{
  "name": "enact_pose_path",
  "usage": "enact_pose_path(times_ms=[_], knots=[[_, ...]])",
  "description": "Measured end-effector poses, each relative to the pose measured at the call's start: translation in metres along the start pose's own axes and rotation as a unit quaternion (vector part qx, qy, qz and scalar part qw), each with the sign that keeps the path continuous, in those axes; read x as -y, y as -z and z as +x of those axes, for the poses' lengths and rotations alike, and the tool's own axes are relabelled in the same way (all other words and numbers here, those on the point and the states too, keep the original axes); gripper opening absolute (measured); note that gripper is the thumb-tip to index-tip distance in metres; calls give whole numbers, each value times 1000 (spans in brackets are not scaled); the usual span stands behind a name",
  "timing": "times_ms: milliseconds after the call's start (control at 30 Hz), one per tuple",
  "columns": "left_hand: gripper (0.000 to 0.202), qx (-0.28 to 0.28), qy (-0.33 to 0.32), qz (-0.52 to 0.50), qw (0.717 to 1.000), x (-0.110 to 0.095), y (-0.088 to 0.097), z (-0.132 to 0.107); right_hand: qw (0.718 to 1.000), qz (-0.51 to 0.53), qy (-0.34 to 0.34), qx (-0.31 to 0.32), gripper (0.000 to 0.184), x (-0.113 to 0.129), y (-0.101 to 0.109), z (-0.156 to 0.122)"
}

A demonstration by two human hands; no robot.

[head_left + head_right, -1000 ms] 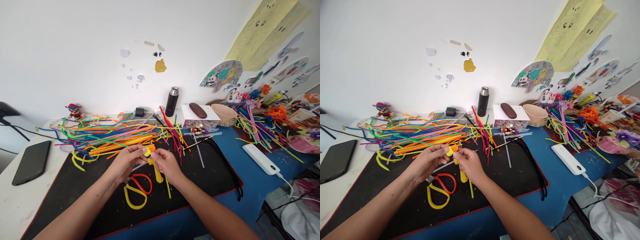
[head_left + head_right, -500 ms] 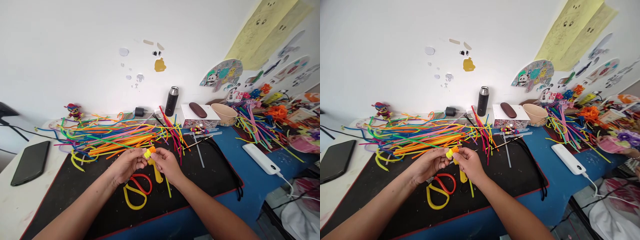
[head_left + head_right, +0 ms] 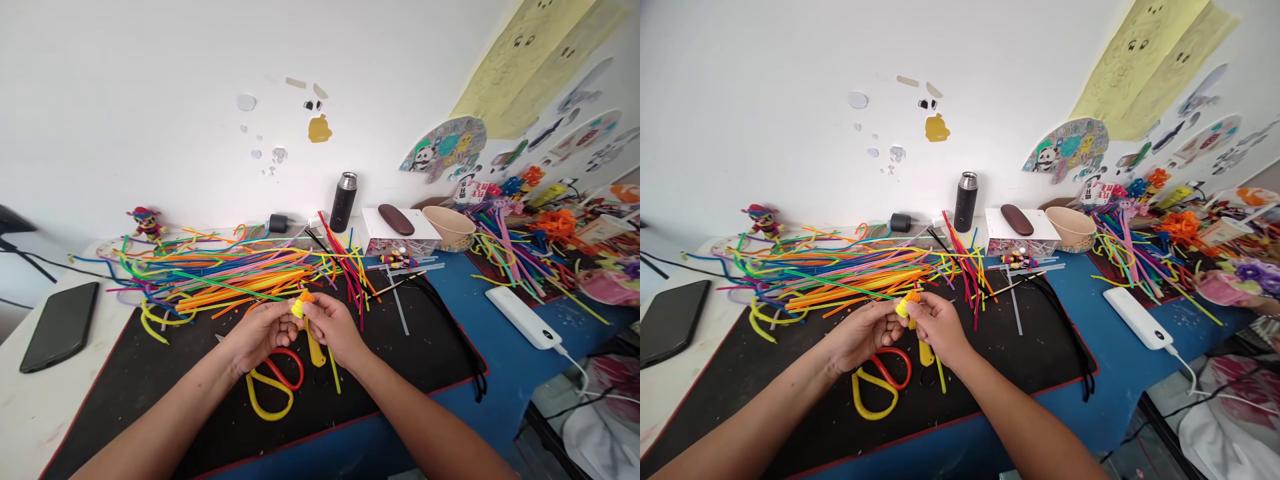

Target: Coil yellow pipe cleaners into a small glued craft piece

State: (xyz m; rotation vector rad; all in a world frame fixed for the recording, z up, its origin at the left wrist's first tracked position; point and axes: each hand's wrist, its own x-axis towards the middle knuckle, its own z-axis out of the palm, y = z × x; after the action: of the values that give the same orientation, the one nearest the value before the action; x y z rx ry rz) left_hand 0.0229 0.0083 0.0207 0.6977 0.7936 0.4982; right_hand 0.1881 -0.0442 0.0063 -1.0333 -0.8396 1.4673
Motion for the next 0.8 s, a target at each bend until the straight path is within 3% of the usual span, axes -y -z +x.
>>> enact_pose_path(times_ms=[200, 300, 467, 600, 800], knots=[[57, 1, -68, 155, 986, -9, 8, -1, 1000, 14, -9, -14, 46, -1, 2, 0], [54, -10, -133, 204, 970, -19, 11, -7, 999, 18, -17, -26, 45, -3, 4, 0], [47, 32, -177, 293, 939, -16, 3, -15, 999, 14, -17, -27, 48, -5, 2, 2], [41, -7, -203, 320, 925, -11, -4, -16, 1000, 22, -15, -16, 48, -6, -3, 3], [37, -26, -191, 299, 935, -13, -6, -19, 1000, 19, -6, -4, 47, -1, -5, 2]])
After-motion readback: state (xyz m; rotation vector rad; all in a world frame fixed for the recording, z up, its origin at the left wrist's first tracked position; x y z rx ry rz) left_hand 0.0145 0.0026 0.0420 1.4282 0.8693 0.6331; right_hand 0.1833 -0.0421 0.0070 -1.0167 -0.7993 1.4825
